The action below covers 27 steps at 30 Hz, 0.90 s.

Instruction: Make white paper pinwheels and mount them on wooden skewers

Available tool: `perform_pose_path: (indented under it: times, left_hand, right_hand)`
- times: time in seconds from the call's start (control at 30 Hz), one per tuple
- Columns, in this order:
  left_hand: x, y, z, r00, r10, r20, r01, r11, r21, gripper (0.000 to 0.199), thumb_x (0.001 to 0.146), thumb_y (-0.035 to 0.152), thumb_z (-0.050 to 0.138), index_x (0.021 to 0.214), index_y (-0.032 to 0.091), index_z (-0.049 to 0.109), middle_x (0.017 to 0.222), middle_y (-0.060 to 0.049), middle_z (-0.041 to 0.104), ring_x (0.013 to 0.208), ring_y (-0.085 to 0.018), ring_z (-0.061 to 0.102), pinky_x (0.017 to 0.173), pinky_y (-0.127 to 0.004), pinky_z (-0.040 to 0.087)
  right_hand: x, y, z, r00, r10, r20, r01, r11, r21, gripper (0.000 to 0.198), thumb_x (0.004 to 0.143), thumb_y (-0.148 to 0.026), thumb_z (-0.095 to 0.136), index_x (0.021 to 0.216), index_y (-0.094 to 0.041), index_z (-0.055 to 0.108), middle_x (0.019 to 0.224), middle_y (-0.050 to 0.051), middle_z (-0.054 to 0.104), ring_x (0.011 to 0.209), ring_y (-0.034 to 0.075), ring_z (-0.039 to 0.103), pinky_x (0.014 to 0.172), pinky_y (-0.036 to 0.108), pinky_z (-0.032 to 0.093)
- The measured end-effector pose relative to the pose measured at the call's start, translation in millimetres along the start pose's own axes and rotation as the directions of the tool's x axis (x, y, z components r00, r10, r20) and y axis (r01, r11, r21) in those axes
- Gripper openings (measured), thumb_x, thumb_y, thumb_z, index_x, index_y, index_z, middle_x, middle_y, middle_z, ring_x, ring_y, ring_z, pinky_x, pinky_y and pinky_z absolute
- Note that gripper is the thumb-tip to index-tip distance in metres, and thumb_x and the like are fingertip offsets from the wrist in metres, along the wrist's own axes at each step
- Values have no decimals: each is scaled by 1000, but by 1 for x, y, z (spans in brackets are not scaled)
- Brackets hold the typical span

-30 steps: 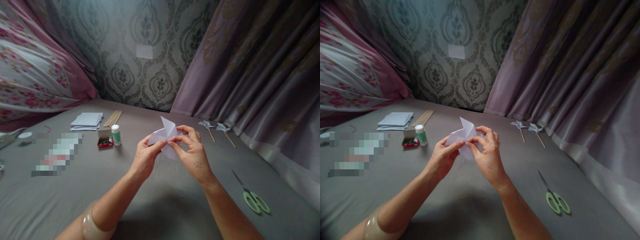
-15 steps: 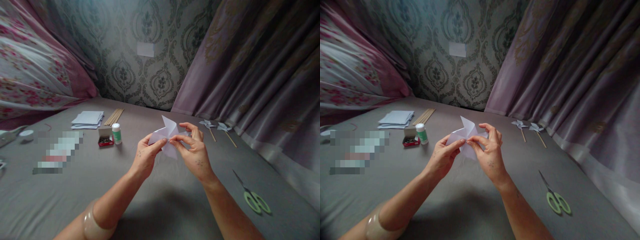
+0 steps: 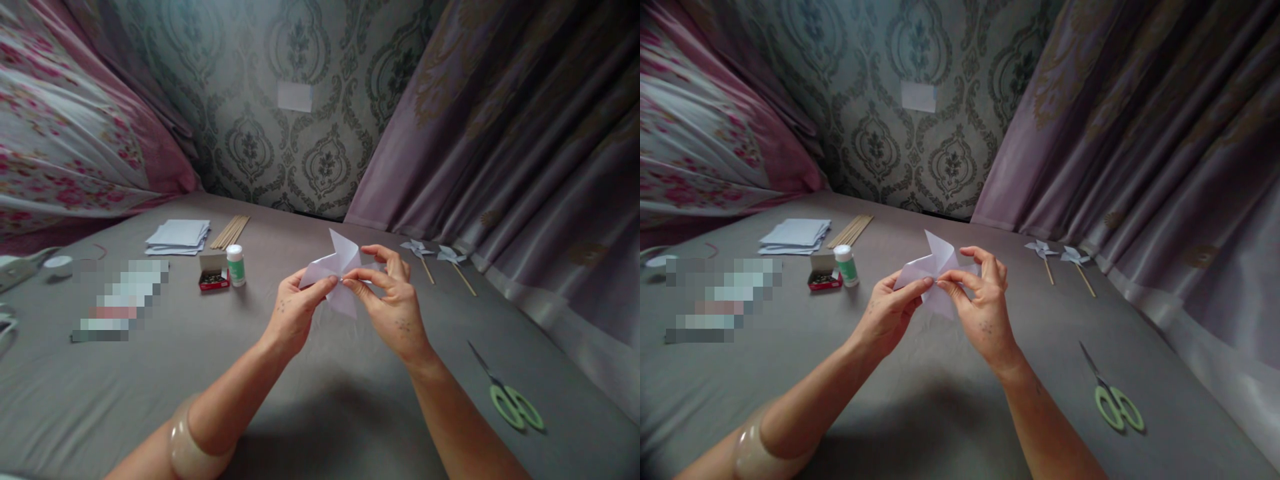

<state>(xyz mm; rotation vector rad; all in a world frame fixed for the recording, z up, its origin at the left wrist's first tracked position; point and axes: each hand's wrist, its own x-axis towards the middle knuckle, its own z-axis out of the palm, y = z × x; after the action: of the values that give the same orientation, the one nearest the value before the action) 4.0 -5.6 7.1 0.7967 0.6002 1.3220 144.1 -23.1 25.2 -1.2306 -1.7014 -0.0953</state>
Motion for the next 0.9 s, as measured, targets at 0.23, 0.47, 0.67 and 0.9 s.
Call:
perform_pose_path:
  times: [0.23,0.47,0.67,0.9]
  left_hand:
    - [0,1,2,1000,-26,8,26,999,-44,23,60,26,81,75,12,71,68,-2,66,62,-10,56,62,-23,43]
    - [1,-2,0,999,-36,12,37,997,-72,25,60,25,82,78,12,71,73,-3,68,64,-11,58,65,-24,44]
    - [1,-2,-1,999,-39,30,41,996,-80,24,62,25,81,79,11,71,75,-4,69,66,-11,59,66,-24,45]
    - [1,-2,-1,999,-31,25,33,997,-71,25,61,25,81,80,11,71,75,-4,68,65,-11,58,64,-23,45]
  right_hand:
    - [1,-1,-1,998,47,34,-48,998,37,12,82,-37,67,80,-29,75,118,4,58,108,25,50,95,47,43]
    - [2,-2,-2,996,73,49,-76,995,65,14,83,-39,66,79,-29,74,117,4,59,107,25,51,96,48,43]
    - [2,1,-2,994,78,71,-83,993,79,14,82,-39,67,79,-28,74,116,4,59,109,25,51,97,48,42]
    - [2,1,-2,992,96,77,-104,990,99,16,81,-41,66,78,-28,75,115,5,60,110,26,52,98,49,43]
